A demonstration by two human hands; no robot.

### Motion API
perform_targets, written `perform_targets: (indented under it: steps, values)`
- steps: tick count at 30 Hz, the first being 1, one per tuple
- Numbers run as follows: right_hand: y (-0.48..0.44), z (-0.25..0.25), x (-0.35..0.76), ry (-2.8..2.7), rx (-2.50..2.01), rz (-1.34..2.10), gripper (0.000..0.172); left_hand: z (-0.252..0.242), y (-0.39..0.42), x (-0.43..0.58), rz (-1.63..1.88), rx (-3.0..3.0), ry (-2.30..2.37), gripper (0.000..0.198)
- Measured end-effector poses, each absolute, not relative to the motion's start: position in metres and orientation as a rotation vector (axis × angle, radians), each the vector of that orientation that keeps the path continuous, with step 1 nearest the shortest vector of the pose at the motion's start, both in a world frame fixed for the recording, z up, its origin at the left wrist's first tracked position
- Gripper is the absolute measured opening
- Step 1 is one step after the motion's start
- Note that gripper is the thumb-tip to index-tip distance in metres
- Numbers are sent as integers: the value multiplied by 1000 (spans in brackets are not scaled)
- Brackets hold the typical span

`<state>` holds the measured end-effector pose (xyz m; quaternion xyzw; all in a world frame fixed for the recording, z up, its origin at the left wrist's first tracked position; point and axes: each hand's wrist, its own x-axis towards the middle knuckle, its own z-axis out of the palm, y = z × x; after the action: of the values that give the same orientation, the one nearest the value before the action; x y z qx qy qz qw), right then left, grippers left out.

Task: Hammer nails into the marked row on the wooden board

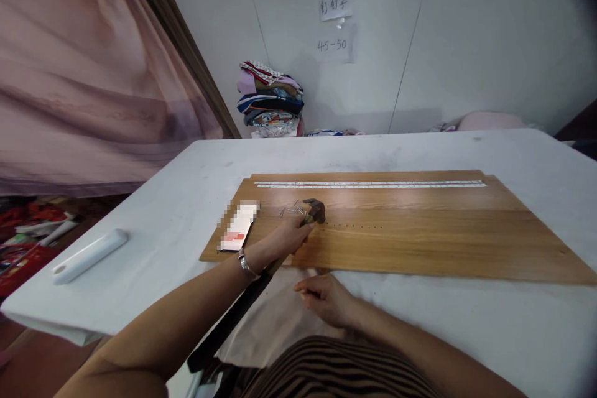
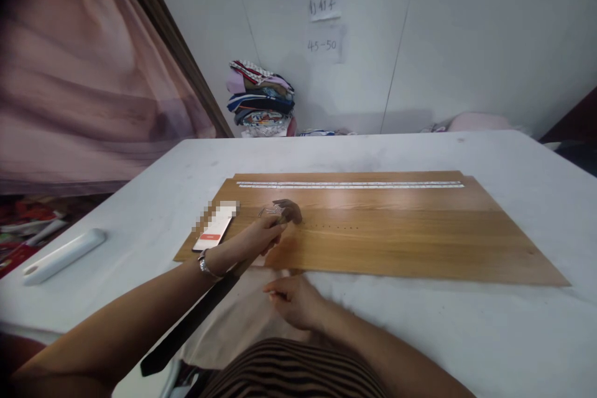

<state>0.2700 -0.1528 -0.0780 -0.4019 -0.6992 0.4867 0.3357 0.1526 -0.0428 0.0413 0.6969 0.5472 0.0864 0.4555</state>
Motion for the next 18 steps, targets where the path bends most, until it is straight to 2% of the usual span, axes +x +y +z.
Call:
perform_targets:
  steps: [18]
  values:
    - [-152, -74, 270, -1818, -1012, 1269, 35, 43, -42, 152, 203, 1700, 1342, 20]
